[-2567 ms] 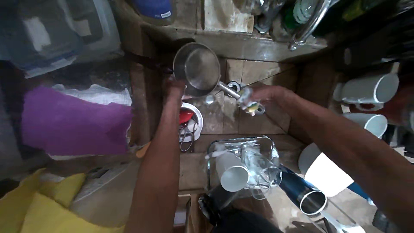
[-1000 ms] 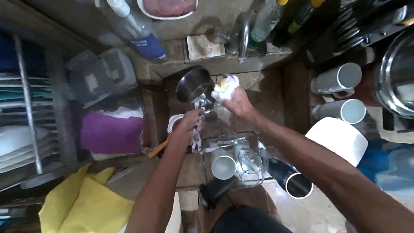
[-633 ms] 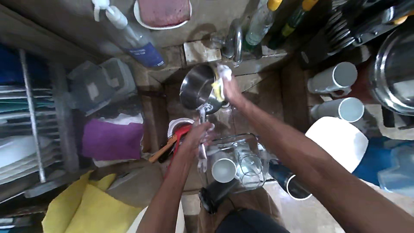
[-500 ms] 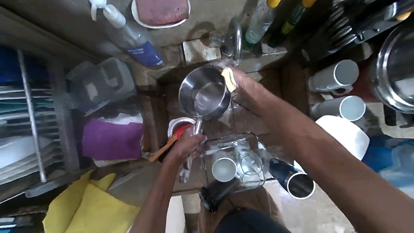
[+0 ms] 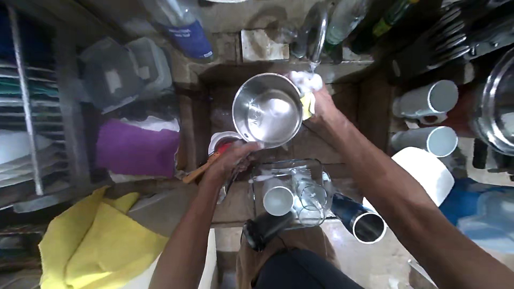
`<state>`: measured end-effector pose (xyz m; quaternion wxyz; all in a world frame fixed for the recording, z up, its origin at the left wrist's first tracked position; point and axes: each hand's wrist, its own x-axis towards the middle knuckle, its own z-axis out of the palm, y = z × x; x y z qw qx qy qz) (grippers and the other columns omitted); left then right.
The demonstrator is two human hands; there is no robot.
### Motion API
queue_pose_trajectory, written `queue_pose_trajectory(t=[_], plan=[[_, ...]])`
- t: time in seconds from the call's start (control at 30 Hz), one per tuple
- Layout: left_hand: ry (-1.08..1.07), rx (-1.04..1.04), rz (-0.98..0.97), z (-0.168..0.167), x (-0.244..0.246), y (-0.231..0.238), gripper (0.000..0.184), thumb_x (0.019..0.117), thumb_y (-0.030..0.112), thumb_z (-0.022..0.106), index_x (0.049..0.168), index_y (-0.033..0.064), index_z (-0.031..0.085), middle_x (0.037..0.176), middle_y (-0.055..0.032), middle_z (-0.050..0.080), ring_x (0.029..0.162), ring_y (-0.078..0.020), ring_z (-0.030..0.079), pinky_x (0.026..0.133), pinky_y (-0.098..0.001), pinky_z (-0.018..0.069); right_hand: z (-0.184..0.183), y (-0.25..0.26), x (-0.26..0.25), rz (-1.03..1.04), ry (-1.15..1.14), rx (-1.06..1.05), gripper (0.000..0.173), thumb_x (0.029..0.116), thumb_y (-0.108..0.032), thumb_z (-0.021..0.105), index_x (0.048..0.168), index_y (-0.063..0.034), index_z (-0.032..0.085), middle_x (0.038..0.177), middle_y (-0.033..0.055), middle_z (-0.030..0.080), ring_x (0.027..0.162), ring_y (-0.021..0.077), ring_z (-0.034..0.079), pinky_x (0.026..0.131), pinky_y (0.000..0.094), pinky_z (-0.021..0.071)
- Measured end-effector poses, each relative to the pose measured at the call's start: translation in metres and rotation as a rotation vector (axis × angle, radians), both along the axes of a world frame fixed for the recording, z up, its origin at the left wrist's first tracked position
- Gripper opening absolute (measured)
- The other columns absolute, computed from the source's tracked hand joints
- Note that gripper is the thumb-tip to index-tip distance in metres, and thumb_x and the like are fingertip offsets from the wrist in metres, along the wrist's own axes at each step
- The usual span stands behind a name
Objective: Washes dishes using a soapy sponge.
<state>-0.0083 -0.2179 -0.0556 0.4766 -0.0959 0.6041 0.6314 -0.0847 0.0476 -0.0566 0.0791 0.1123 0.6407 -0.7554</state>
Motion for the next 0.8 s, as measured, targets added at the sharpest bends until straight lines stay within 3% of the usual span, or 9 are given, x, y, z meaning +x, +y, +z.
queue_pose_trajectory(t=[0.1,0.2,0.23,0.3,0.37,0.5,0.63,0.7,0.8], plan=[[0.038,-0.325,0.047,0.003,-0.001,0.019,0.035,0.1001,0.044,0.063,0.096,0.009,0.061,0.061,0.0021,0.046,0.045,-0.0074,0.038,0.042,-0.0247,0.0364,0.005,0.007,0.024,-0.054,-0.146,0.007,0.025,0.1052,-0.019,0.054,0.128,-0.0094,0.058,0.104,-0.0012,0.067,0.091,0.0059,0.065,0.08,0.0265,0.0579],[0.144,-0.567,-0.008,0.008,-0.004,0.027,0.043,0.0947,0.042,0.07,0.111,0.0027,0.065,0.084,-0.0105,0.063,0.068,-0.0199,0.058,0.066,-0.0432,0.052,0.004,0.015,0.036,0.057,-0.055,0.146,0.042,0.1073,-0.026,0.05,0.145,-0.0079,0.055,0.137,0.0043,0.064,0.121,0.01,0.062,0.102,0.0299,0.0529],[0.182,-0.609,-0.016,0.01,-0.005,0.027,0.047,0.0922,0.044,0.072,0.111,0.0007,0.065,0.089,-0.0145,0.066,0.075,-0.0251,0.062,0.072,-0.0499,0.0533,0.007,0.018,0.038,0.092,-0.029,0.263,0.045,0.1075,-0.03,0.05,0.147,-0.0084,0.054,0.139,0.0063,0.062,0.123,0.0107,0.061,0.104,0.0309,0.0521],[0.276,-0.656,0.004,0.009,-0.005,0.027,0.057,0.0846,0.05,0.079,0.109,-0.0002,0.068,0.095,-0.0179,0.069,0.086,-0.0311,0.068,0.081,-0.0573,0.0543,0.02,0.019,0.038,0.086,-0.028,0.382,0.044,0.1059,-0.033,0.051,0.142,-0.0091,0.059,0.128,0.0051,0.066,0.111,0.0071,0.063,0.096,0.0282,0.0538],[0.347,-0.664,0.028,0.008,-0.006,0.025,0.063,0.0799,0.054,0.082,0.114,0.0035,0.069,0.103,-0.0169,0.072,0.098,-0.0317,0.07,0.089,-0.0596,0.0546,0.02,0.022,0.035,0.06,0.0,0.377,0.036,0.1043,-0.027,0.054,0.132,-0.0052,0.064,0.114,0.0045,0.069,0.097,0.0063,0.066,0.087,0.028,0.0565],[0.533,-0.805,-0.029,0.024,-0.003,0.028,0.062,0.0842,0.059,0.075,0.109,0.0027,0.071,0.098,-0.019,0.072,0.095,-0.0369,0.07,0.086,-0.0641,0.0529,0.032,0.023,0.037,0.089,-0.099,0.604,0.035,0.1053,-0.028,0.049,0.123,-0.006,0.07,0.106,0.0086,0.07,0.093,0.0123,0.065,0.087,0.0368,0.0543],[0.682,-1.108,-0.05,0.044,0.001,0.04,0.062,0.0894,0.056,0.071,0.119,0.0016,0.065,0.099,-0.0234,0.071,0.097,-0.0445,0.069,0.083,-0.0659,0.0518,0.028,0.037,0.053,0.105,-0.181,0.806,0.035,0.1,-0.031,0.059,0.121,-0.0071,0.071,0.111,0.0141,0.072,0.101,0.0247,0.069,0.092,0.0504,0.0541],[0.767,-1.205,0.031,0.045,0.001,0.043,0.059,0.0883,0.05,0.073,0.121,0.0014,0.064,0.099,-0.0222,0.072,0.095,-0.0433,0.07,0.08,-0.065,0.0526,0.031,0.038,0.068,0.13,-0.139,0.874,0.034,0.097,-0.031,0.065,0.122,-0.0072,0.068,0.113,0.0131,0.071,0.102,0.0248,0.069,0.092,0.0495,0.0554],[0.937,-1.311,0.174,0.04,0.0,0.05,0.064,0.0827,0.045,0.077,0.125,-0.0006,0.062,0.1,-0.0208,0.074,0.093,-0.0412,0.072,0.077,-0.0616,0.0549,0.035,0.025,0.094,0.244,0.171,0.987,0.03,0.0965,-0.027,0.067,0.121,-0.0117,0.074,0.119,0.0106,0.071,0.106,0.0207,0.07,0.095,0.0417,0.0573]])
